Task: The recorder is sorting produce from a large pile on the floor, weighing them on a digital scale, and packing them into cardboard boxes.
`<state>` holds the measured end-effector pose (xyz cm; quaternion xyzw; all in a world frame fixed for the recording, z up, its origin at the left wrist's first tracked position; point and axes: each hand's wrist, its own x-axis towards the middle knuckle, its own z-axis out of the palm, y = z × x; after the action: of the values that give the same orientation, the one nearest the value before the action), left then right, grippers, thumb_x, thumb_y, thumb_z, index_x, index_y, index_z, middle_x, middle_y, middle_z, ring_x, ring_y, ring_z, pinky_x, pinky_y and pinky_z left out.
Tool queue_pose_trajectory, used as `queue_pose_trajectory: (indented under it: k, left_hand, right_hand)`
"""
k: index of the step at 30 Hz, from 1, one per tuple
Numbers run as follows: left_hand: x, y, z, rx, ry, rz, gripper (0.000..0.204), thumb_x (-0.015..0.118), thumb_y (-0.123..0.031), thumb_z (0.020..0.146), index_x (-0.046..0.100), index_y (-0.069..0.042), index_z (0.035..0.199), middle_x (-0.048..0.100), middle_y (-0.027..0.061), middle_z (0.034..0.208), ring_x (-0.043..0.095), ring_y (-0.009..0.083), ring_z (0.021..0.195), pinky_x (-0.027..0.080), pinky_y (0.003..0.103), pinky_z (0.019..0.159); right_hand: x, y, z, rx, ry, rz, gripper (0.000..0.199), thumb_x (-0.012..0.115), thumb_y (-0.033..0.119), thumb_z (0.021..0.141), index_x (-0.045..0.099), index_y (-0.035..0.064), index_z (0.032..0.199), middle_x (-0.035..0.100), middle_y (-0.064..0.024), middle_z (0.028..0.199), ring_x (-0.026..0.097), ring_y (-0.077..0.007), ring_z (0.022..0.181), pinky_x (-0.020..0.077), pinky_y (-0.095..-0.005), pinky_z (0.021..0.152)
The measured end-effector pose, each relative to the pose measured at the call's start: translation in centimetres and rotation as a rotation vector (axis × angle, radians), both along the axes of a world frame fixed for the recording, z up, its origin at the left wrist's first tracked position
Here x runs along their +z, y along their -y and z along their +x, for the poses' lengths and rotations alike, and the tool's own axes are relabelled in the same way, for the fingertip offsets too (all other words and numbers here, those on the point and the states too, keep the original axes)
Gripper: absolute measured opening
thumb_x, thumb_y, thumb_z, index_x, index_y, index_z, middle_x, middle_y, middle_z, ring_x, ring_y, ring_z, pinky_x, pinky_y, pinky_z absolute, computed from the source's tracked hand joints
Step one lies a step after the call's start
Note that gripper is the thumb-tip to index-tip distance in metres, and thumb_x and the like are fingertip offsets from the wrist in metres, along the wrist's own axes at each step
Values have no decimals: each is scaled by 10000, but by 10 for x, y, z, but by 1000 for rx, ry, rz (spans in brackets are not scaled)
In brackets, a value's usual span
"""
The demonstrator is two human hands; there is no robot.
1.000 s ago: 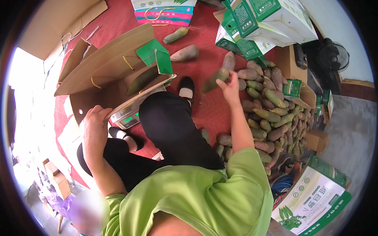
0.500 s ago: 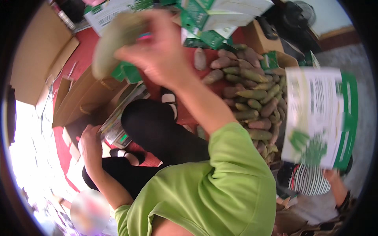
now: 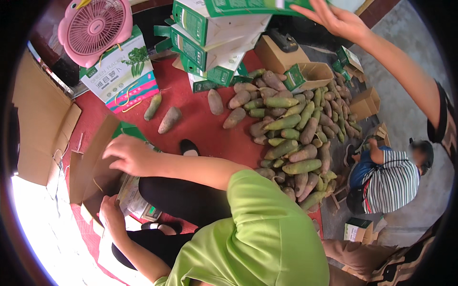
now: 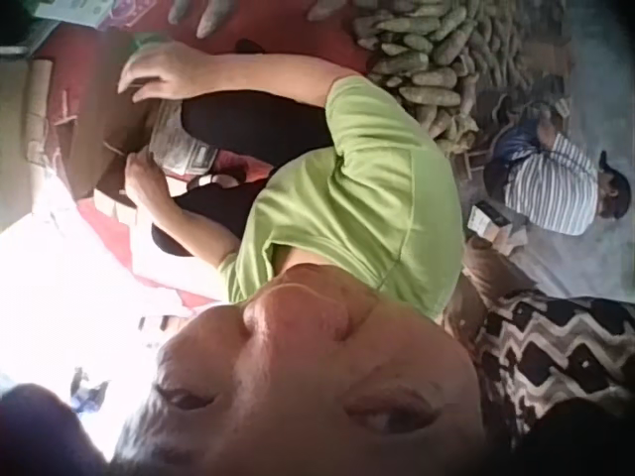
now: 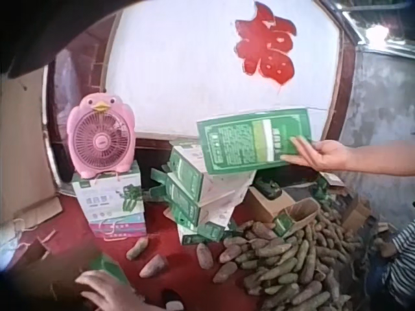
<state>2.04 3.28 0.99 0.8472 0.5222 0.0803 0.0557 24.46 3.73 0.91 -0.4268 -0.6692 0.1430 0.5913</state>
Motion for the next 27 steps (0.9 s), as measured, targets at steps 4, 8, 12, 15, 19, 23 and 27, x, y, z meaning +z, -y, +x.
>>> queue_pose_trajectory:
  k: [4, 8, 12, 15, 19, 23, 27]
  left_hand:
    - [-1, 1, -2, 22, 29, -23, 175, 581, -11, 737, 709, -44, 853, 533, 151, 734, 582, 318, 760, 458, 401, 657]
    - [1, 1, -3, 1, 19, -6, 151, 581, -22, 738, 699, -44, 828, 537, 145, 739, 581, 318, 749, 457, 400, 651]
    - [5, 2, 1, -31, 26, -20, 124, 575, -36, 745, 688, -35, 796, 531, 148, 721, 578, 320, 736, 457, 399, 654]
    - [9, 3, 3, -37, 36, -34, 134, 576, -29, 740, 695, -36, 802, 528, 152, 713, 576, 324, 734, 458, 396, 657]
    - [12, 4, 4, -53, 35, -51, 168, 579, -10, 727, 707, -34, 833, 539, 154, 724, 576, 332, 734, 456, 395, 657]
    - [16, 7, 5, -76, 50, -87, 167, 582, -7, 736, 709, -32, 842, 547, 156, 733, 578, 333, 742, 455, 396, 660]
    - [13, 15, -5, -58, 58, -117, 162, 582, -9, 760, 700, -26, 870, 550, 161, 754, 581, 334, 755, 457, 403, 681]
  right_hand:
    - [-19, 33, 51, -132, -128, -259, 211, 660, 30, 818, 623, 38, 1025, 619, -69, 1002, 613, -178, 921, 492, -298, 774]
    - [-65, 66, 88, -264, -176, -584, 206, 632, 62, 848, 632, 51, 1054, 625, -52, 978, 607, -134, 894, 491, -279, 751]
    - [-111, 96, 110, -341, -77, -695, 219, 646, 61, 826, 635, 51, 1044, 639, -82, 994, 625, -185, 920, 501, -313, 780]
    - [-148, 119, 118, -404, 39, -777, 216, 642, 87, 816, 635, 53, 1029, 640, -119, 1022, 630, -258, 942, 501, -358, 803]
    - [-206, 156, 131, -369, 249, -958, 223, 628, 161, 815, 644, 66, 1016, 630, -159, 1033, 602, -343, 978, 480, -421, 844]
    - [-262, 211, 143, -435, 461, -1226, 287, 589, 218, 802, 634, 89, 1054, 630, -160, 1030, 585, -360, 1014, 478, -433, 887]
    - [-262, 265, 139, -494, 669, -1537, 559, 647, 281, 788, 481, 145, 1304, 556, -135, 1222, 492, -337, 1196, 432, -468, 970]
